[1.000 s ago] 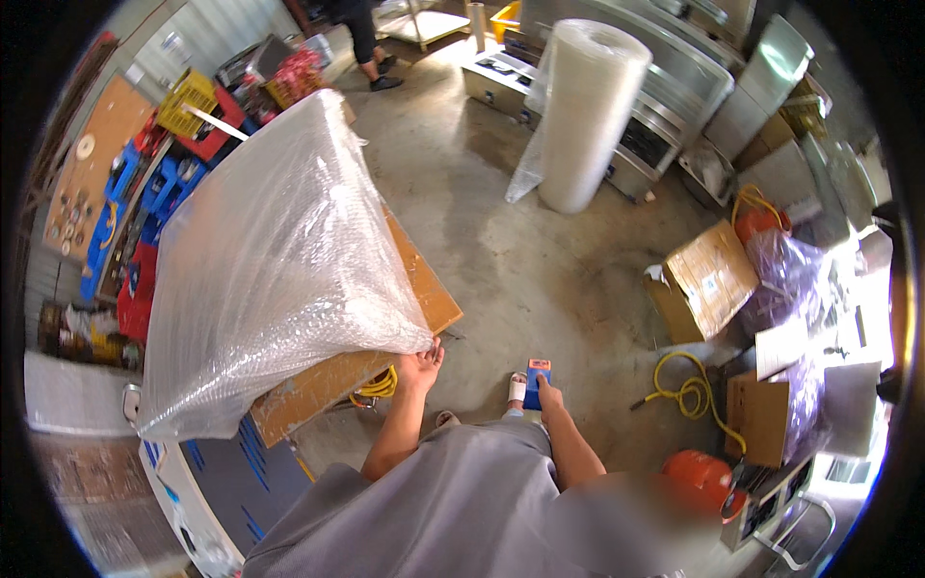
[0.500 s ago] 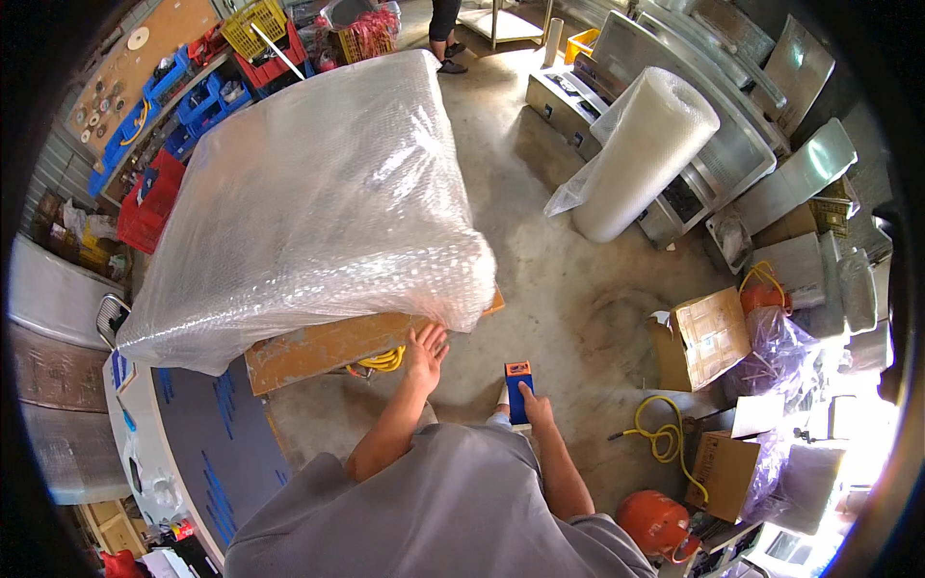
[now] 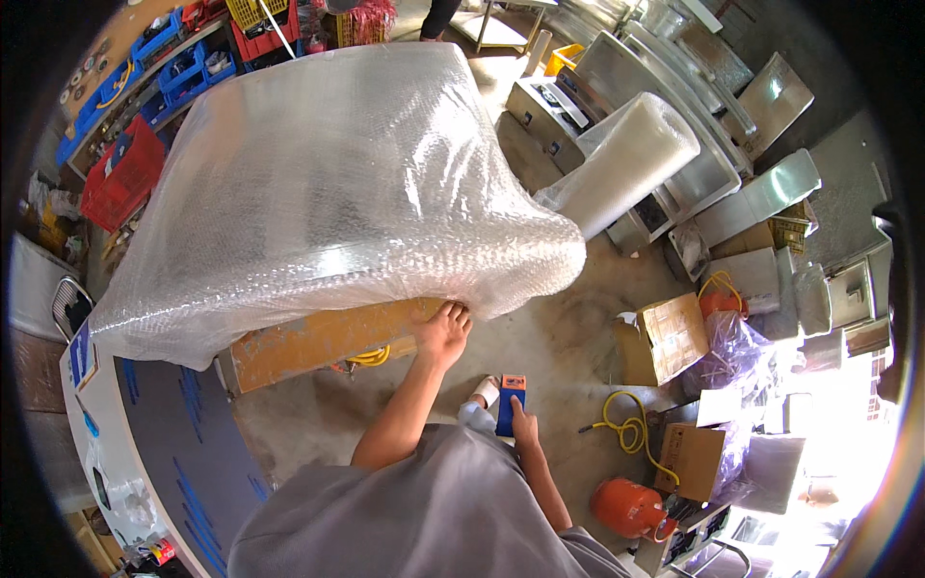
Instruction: The person wraps a large rectangular object with bubble wrap, secures it with packing tape using a handheld dispenser, and writes a date on the wrapped surface with a marker. The person folds and tapes the bubble wrap around the object, then labels it.
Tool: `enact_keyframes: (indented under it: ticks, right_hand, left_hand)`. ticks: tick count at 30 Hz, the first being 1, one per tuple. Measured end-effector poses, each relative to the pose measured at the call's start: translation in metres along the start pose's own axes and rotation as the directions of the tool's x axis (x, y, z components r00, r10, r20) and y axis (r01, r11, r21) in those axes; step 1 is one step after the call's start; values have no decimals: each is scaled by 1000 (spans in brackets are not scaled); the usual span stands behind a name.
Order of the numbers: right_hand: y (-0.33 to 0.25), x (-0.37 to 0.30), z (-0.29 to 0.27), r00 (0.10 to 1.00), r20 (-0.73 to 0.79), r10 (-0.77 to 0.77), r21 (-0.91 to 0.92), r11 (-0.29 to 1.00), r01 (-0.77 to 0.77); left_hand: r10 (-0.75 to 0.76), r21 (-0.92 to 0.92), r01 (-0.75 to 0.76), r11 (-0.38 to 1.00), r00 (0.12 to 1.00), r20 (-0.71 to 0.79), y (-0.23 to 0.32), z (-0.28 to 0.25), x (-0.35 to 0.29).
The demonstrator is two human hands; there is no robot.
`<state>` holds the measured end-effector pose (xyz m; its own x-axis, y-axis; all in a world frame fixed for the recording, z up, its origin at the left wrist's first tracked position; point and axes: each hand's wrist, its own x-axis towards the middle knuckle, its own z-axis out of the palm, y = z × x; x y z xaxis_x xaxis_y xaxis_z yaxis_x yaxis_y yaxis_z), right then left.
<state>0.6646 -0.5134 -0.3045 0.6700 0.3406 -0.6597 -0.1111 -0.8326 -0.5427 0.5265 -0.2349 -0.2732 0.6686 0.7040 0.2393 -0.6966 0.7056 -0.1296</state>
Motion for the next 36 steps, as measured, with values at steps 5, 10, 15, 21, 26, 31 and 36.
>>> enact_keyframes:
  ticks: [5,10,15,21,26,31,36]
  right_hand:
    - [5,-15,-2,997,-48,55,68,996,-51]
    - [-19,-22,5,1000,-8,-19,-102,995,18]
    - [-40,-23,13,985,91,-145,-314,935,167]
    - [-34,-21,3,985,98,-140,-328,930,165]
    - [-26,0,-7,989,63,-135,-289,946,147]
    - [-36,0,-18,991,103,-83,16,997,82]
    - [-3,59,-34,995,60,77,265,960,-90]
  left_hand:
    - [90,176,32,984,759,-645,-12,53,8]
    - [208,243,-43,969,670,-712,-5,37,-19]
    - [242,128,-208,970,747,-619,16,10,32]
    - [180,23,-208,978,779,-600,6,-12,12]
    - [213,194,-138,971,871,-442,11,21,39]
    - [193,372,62,926,769,-610,21,52,-23]
    - [-218,972,109,209,974,-62,25,253,-46]
